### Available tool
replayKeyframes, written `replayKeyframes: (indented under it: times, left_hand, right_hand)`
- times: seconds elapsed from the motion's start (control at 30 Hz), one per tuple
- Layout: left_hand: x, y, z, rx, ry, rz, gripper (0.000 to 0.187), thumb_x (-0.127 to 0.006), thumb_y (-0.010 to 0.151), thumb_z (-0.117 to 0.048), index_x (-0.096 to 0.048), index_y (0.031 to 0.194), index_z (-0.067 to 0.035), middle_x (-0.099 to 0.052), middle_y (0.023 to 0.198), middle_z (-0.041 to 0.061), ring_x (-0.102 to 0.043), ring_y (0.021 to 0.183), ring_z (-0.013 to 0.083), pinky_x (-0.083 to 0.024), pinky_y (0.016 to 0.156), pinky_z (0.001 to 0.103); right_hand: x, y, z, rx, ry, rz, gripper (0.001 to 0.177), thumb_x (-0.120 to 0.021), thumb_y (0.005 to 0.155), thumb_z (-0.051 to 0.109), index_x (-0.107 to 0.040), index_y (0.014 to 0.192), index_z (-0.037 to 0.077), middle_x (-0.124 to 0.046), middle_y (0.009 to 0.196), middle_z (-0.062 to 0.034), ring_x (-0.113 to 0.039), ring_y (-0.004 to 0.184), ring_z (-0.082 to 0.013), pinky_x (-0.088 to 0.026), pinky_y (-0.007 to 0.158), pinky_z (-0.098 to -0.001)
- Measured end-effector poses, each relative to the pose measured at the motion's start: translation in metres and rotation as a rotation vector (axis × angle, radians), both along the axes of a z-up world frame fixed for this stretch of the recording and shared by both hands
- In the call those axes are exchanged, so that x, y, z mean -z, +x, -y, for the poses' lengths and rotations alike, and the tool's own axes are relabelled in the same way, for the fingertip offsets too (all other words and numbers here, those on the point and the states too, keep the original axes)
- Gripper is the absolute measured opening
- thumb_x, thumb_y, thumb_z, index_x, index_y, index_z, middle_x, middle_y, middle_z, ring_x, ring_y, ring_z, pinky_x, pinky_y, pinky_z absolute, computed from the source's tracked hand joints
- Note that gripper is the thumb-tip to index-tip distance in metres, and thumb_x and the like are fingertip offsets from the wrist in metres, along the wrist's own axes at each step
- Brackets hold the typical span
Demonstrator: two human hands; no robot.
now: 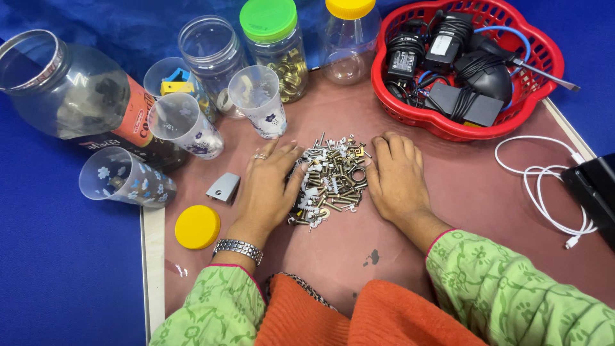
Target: The person sits on the floor and sorts a mixed pile of small hardware items, including screws, washers, and metal fittings, into several clear plastic cups and jars. They pick items one by one and place them into different containers, occasionally moving the pile to access more items.
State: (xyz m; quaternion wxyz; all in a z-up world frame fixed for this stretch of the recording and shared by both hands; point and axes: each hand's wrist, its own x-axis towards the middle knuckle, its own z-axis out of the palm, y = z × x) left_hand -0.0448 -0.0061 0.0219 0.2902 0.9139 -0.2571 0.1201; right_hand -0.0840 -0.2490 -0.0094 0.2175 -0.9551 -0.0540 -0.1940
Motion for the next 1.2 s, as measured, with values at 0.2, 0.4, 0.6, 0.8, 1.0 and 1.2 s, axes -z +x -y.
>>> replayKeyframes:
  times: [0.2, 0.4, 0.6, 0.8, 1.0, 1.2]
  left_hand:
    - [0.009, -0.01, 0.003, -0.061, 0.08, -0.05, 0.039, -0.059, 0.098, -0.026, -0.067, 0.129, -0.003, -0.063, 0.138, 0.018, -0.046, 0.138, 0.0407, -0.025, 0.114, 0.059]
    - [0.015, 0.004, 0.003, -0.156, -0.054, 0.027, 0.032, -0.056, 0.095, -0.006, -0.067, 0.125, 0.0, -0.068, 0.125, 0.019, -0.06, 0.12, 0.039, -0.046, 0.106, 0.047]
    - [0.035, 0.045, 0.013, -0.085, 0.235, 0.164, 0.03, -0.059, 0.085, 0.004, -0.069, 0.113, 0.0, -0.069, 0.121, 0.018, -0.064, 0.112, 0.0366, -0.052, 0.092, 0.044]
    - [0.045, 0.056, 0.017, -0.119, 0.442, 0.084, 0.015, -0.062, 0.084, 0.001, -0.072, 0.095, -0.003, -0.071, 0.108, 0.015, -0.068, 0.103, 0.0335, -0.057, 0.083, 0.042]
    - [0.039, 0.055, 0.015, -0.116, 0.39, 0.082, 0.01, -0.066, 0.081, -0.002, -0.075, 0.084, -0.004, -0.071, 0.097, 0.015, -0.068, 0.095, 0.0352, -0.056, 0.081, 0.045]
    - [0.035, 0.058, 0.011, -0.124, 0.437, 0.123, 0.011, -0.065, 0.079, 0.0, -0.074, 0.084, -0.004, -0.07, 0.098, 0.017, -0.067, 0.095, 0.0363, -0.055, 0.083, 0.046]
  right_hand:
    - [-0.001, -0.001, 0.0, 0.004, 0.005, -0.011, 0.042, -0.059, 0.094, 0.019, -0.056, 0.129, -0.003, -0.051, 0.134, -0.0203, -0.046, 0.127, -0.0386, -0.034, 0.109, -0.0511]
    - [-0.002, -0.001, 0.0, -0.002, 0.005, 0.007, 0.041, -0.059, 0.096, 0.019, -0.056, 0.13, -0.003, -0.051, 0.134, -0.0204, -0.046, 0.127, -0.0385, -0.034, 0.109, -0.0513]
    - [-0.003, -0.001, -0.001, -0.004, 0.001, 0.003, 0.04, -0.06, 0.095, 0.018, -0.056, 0.129, -0.002, -0.051, 0.134, -0.02, -0.046, 0.126, -0.0384, -0.034, 0.108, -0.0509]
    - [-0.006, -0.001, -0.001, 0.002, 0.004, -0.016, 0.039, -0.06, 0.094, 0.018, -0.057, 0.127, -0.001, -0.051, 0.133, -0.0191, -0.046, 0.125, -0.0381, -0.035, 0.106, -0.0508]
    - [-0.006, -0.001, -0.001, -0.004, 0.0, 0.006, 0.038, -0.06, 0.095, 0.019, -0.056, 0.127, -0.001, -0.051, 0.132, -0.0192, -0.046, 0.125, -0.0383, -0.035, 0.106, -0.0509]
    - [-0.006, -0.001, -0.002, -0.001, -0.005, -0.005, 0.038, -0.059, 0.094, 0.019, -0.056, 0.126, -0.001, -0.052, 0.131, -0.0188, -0.046, 0.125, -0.0379, -0.035, 0.106, -0.051]
